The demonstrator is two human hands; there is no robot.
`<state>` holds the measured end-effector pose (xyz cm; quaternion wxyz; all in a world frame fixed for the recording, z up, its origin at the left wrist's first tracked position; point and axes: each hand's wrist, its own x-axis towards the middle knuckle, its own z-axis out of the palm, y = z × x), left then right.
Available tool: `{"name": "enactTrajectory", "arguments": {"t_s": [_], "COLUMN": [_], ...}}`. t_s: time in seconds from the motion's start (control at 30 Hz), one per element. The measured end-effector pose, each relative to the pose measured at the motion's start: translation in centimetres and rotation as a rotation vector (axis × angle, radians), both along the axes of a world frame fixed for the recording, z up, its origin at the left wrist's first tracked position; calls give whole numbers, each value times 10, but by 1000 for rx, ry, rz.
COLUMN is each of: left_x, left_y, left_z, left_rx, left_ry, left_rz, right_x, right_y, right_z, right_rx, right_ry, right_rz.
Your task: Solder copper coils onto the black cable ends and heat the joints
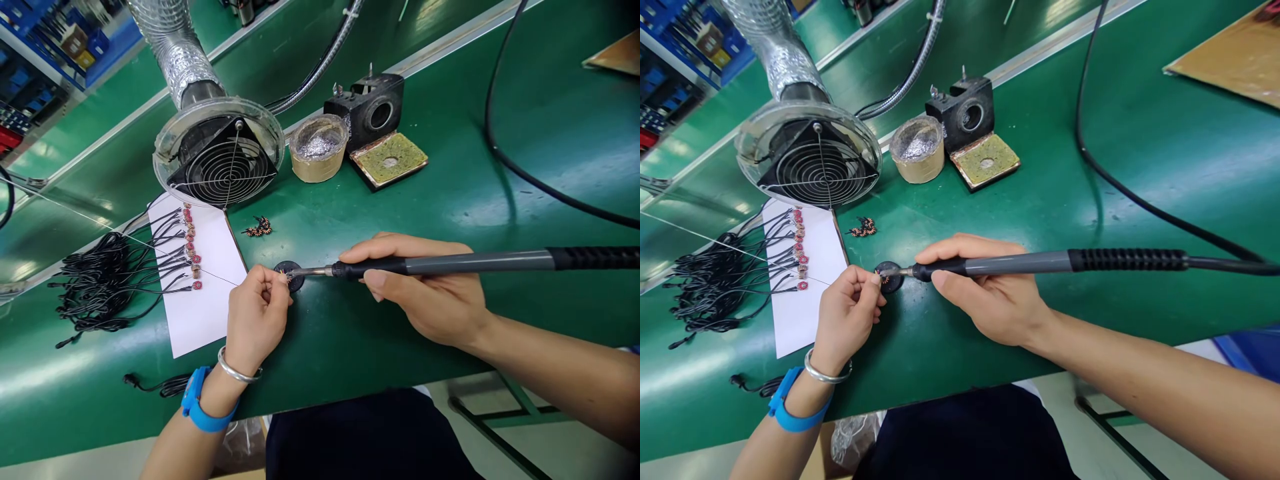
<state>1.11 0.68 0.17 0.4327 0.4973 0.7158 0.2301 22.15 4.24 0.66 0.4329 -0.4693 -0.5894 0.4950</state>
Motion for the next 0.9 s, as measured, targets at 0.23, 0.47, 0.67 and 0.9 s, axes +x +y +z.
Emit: {"name": "enactTrajectory", "arguments": {"t_s": [0.23,0.47,0.67,0.9], "left_x": [1,0,0,0], "left_y": [0,-1,0,0], "left_z": [2,0,3,2], "left_rx": [-8,-14,-25,-37], "left_ry": [3,2,2,6], "left_rz": [7,4,13,10], "right_x": [1,2,0,1], "right_y": [0,0,1,2], "right_z": [1,0,-1,1], "right_rx": [24,33,64,41], "right_ry": [35,45,19,23], "right_rz": [-12,-12,43,15]}}
